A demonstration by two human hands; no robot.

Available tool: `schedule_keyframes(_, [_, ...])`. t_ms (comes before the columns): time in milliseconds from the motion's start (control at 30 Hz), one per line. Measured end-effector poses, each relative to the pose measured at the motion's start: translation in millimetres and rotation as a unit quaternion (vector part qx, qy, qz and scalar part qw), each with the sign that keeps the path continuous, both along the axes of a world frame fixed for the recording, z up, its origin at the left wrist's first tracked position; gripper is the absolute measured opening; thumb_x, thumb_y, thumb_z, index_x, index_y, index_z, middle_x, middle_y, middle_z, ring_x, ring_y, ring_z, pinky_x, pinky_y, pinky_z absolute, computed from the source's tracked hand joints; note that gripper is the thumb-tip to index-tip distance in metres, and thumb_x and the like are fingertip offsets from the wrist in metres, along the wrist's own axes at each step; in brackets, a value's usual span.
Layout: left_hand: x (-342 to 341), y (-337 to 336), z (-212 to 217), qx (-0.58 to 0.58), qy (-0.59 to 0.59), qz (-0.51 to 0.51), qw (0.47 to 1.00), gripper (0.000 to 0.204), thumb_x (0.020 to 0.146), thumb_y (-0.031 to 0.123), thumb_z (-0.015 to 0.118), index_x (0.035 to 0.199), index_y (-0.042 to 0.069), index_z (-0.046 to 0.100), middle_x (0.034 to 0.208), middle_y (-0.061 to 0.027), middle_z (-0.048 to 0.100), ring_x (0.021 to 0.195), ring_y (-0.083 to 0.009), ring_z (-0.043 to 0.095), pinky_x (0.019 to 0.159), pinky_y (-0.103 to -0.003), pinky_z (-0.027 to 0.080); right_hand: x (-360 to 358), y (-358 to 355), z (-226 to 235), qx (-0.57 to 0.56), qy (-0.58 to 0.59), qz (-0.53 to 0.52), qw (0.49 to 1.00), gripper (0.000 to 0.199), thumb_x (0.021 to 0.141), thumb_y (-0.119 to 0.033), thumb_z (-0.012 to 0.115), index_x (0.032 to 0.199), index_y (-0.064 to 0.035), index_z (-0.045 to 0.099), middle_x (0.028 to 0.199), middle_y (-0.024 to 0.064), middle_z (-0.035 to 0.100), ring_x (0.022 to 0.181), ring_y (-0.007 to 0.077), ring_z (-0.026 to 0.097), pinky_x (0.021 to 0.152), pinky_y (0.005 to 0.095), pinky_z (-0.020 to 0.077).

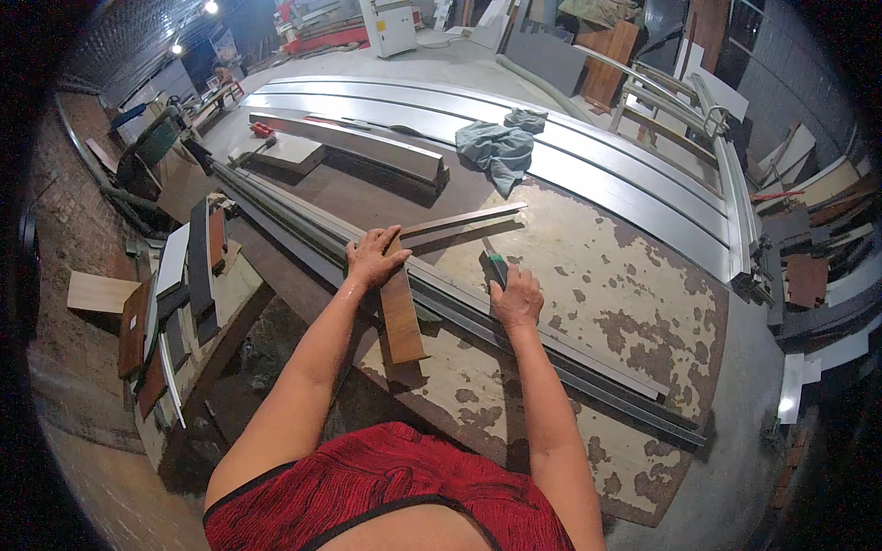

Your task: The person positions wooden pieces on a workbench using a square ruler and cuts a wooden piece using a utility knife.

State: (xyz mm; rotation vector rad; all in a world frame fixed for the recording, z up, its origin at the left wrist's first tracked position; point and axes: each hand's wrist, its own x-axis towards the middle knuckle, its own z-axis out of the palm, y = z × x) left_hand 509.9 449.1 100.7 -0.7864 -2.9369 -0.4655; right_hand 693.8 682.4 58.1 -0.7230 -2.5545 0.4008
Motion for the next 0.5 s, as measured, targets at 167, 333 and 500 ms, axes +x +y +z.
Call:
schedule_keyframes(167, [-0.9, 4.7, 0.5, 0.019, -0.006, -0.010, 1.000, 0.070, 0.080, 0.061, 0.056, 0.140, 0.027, 0.045, 0.138, -0.0075, 0.045, 0.132, -0.0239, 0.038, 0.110, -0.053, 0.016, 1.7, 4.1, 0.7, -0.007, 0.007, -0.010, 1.000, 0.046, 0.074, -0.037, 0.071, 0.108, -0.0097, 0.058, 0.095, 0.0142, 0.058, 0.090, 0.0340, 0.061, 0.072, 0.0459, 0.0526])
schedule_keyframes(333, [-24.3, -47.7, -5.8, 0.354, 0.022, -0.099, 0.930, 0.056, 0.084, 0.022, 0.067, 0.135, 0.007, 0.048, 0.136, -0.0117, 0.046, 0.131, -0.0287, 0.039, 0.109, -0.037, 0.030, -3.2, -2.0, 5.1, -0.009, 0.022, 0.010, 1.000, 0.046, 0.075, -0.037, 0.071, 0.109, -0.0090, 0.058, 0.096, 0.0137, 0.058, 0.090, 0.0334, 0.060, 0.072, 0.0454, 0.0524])
schedule_keyframes(500, [13.2, -192.6, -24.6, 0.256, 0.159, 0.142, 0.943, 0.027, 0.090, 0.016, 0.057, 0.114, 0.002, 0.060, 0.110, -0.0170, 0.061, 0.099, -0.0333, 0.059, 0.088, -0.041, 0.046, -0.1, 6.5, 0.5, -0.008, 0.001, -0.008, 1.000, 0.048, 0.074, -0.037, 0.071, 0.108, -0.0068, 0.057, 0.095, 0.0134, 0.058, 0.089, 0.0327, 0.061, 0.072, 0.0441, 0.0528])
